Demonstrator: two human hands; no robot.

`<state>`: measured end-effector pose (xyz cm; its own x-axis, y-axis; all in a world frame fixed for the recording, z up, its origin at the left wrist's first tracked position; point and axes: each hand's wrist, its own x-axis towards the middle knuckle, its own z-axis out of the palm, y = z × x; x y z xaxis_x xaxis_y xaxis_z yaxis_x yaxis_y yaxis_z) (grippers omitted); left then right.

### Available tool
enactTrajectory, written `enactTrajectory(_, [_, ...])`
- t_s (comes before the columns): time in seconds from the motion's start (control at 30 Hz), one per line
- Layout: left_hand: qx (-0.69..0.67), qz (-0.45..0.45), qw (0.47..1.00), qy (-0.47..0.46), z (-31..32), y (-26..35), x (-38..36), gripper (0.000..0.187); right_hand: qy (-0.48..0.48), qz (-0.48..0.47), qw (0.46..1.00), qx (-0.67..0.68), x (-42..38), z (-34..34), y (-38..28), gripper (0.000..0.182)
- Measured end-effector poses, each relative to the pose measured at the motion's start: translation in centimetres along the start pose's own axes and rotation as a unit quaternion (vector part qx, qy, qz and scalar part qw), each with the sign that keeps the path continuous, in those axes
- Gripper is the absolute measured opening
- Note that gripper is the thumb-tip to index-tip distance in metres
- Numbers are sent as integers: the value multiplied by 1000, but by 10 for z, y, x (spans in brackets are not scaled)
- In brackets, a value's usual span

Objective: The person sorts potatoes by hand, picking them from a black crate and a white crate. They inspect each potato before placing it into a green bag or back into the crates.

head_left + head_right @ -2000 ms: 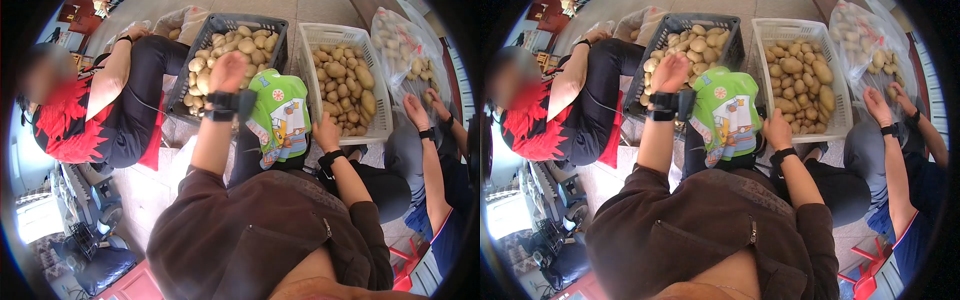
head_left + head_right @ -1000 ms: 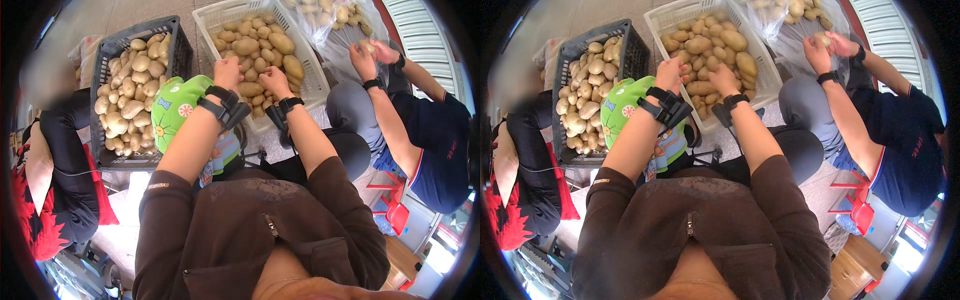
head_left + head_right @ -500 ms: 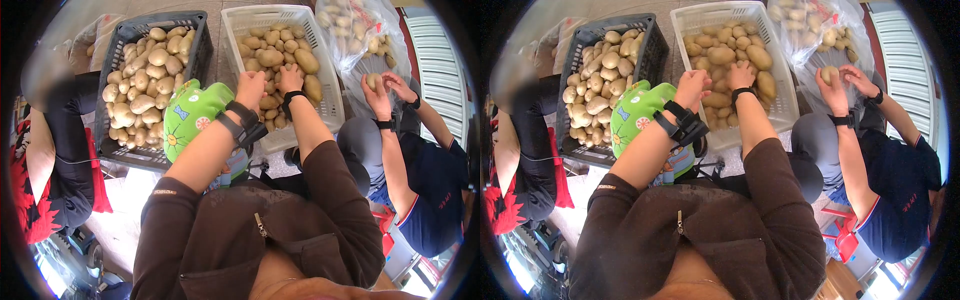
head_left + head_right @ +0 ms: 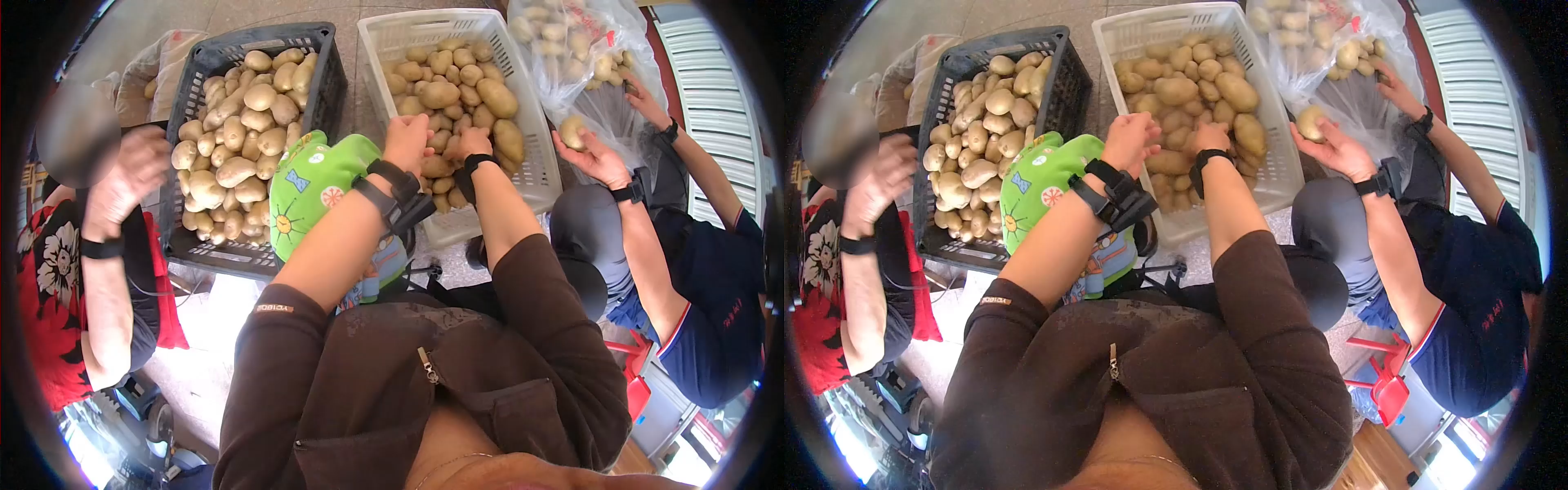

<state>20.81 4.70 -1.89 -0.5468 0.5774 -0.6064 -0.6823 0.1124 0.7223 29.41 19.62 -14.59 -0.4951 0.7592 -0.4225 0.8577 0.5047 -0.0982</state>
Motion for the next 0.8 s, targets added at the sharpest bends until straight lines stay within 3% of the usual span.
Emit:
enactTrajectory(0.17, [-14,2,1000,-9,-2,-7,9,25,-28,5,997,70,-14,-6,20,74])
enactTrajectory(0.2, [-17,-3,1000,-7,0,-2,1,27,-53,-18,985,161,-9,-11,24,63])
enactTrajectory(0.23, [-19,-9,1000,-4,0,-3,1,27,-86,7,951,298,-12,-12,30,56])
enactTrajectory(0.3, [-22,-20,1000,1,0,-6,6,26,-146,54,821,549,-31,-26,33,45])
enactTrajectory(0.33, [-17,-25,1000,-6,0,-5,6,28,-120,56,771,622,-43,-35,26,31])
enactTrajectory(0.43, [-1,-51,998,-26,0,-3,3,33,-239,71,671,698,-66,-63,20,33])
enactTrajectory(0.47, [5,-68,997,-29,2,-2,2,36,-277,30,638,718,-70,-64,21,36])
enactTrajectory(0.57, [-20,-113,988,-108,3,-1,1,45,-189,-29,691,697,-111,-98,-7,40])
enactTrajectory(0.6, [-36,-122,978,-168,0,2,-4,42,-139,-102,739,652,-105,-89,0,42])
enactTrajectory(0.63, [-15,-112,986,-124,5,7,-13,35,-94,-97,739,660,-112,-92,-6,38])
enactTrajectory(0.7, [-56,-75,974,-208,0,-2,-1,24,-64,-61,782,617,-134,-98,-16,34])
enactTrajectory(0.73, [-126,-62,960,-241,2,-4,1,20,-39,-85,826,556,-139,-89,-20,31])
enactTrajectory(0.8, [-109,-48,969,-215,0,1,-3,20,25,-130,896,424,-137,-51,-19,27])
